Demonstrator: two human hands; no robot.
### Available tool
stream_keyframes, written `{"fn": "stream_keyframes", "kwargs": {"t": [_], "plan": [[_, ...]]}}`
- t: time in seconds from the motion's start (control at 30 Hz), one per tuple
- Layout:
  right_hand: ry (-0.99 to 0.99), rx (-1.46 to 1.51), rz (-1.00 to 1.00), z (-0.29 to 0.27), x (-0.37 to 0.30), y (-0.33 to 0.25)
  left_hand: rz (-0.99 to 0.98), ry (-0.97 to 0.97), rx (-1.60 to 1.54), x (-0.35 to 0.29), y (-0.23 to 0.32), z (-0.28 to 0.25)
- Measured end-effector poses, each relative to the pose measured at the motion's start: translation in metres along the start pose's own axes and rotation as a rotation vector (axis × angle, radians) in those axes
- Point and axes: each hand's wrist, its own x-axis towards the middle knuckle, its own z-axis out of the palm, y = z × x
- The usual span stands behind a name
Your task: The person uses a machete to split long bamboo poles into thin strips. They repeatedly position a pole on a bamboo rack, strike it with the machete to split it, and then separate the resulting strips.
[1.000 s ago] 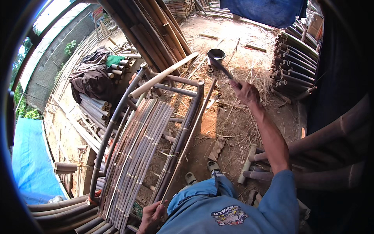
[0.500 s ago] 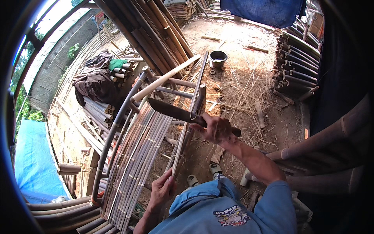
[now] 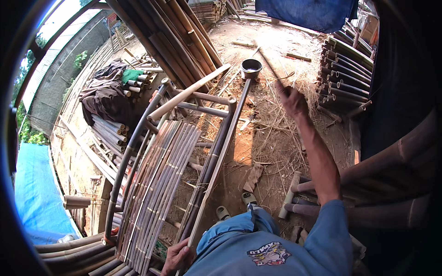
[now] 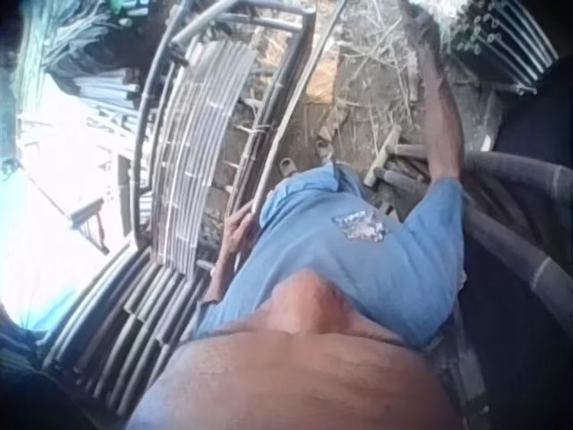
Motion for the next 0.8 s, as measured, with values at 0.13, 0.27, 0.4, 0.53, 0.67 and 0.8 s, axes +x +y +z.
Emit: {"fn": "stream_keyframes", "kwargs": {"t": [0.13,0.27,0.4,0.53,0.67,0.8], "plan": [[0.155,0.136,-0.06,-0.006,0.006,-0.004,-0.192,-0.14,-0.529,0.004,0.006,-0.025],[-0.204,0.013,-0.404,0.056,-0.098,-0.078,-0.034,-0.006,-0.242,0.083,0.029,-0.01],[-0.222,0.036,-0.891,0.097,-0.19,-0.108,0.169,0.166,-0.019,0.13,0.077,0.03],[-0.315,0.083,-0.67,0.091,-0.172,-0.115,0.237,0.239,-0.029,0.126,0.075,0.046],[-0.406,0.108,-0.525,0.085,-0.163,-0.1,0.161,0.172,-0.034,0.108,0.072,0.053],[-0.231,0.042,-0.656,0.089,-0.153,-0.095,0.151,0.186,-0.007,0.102,0.065,0.052]]}}
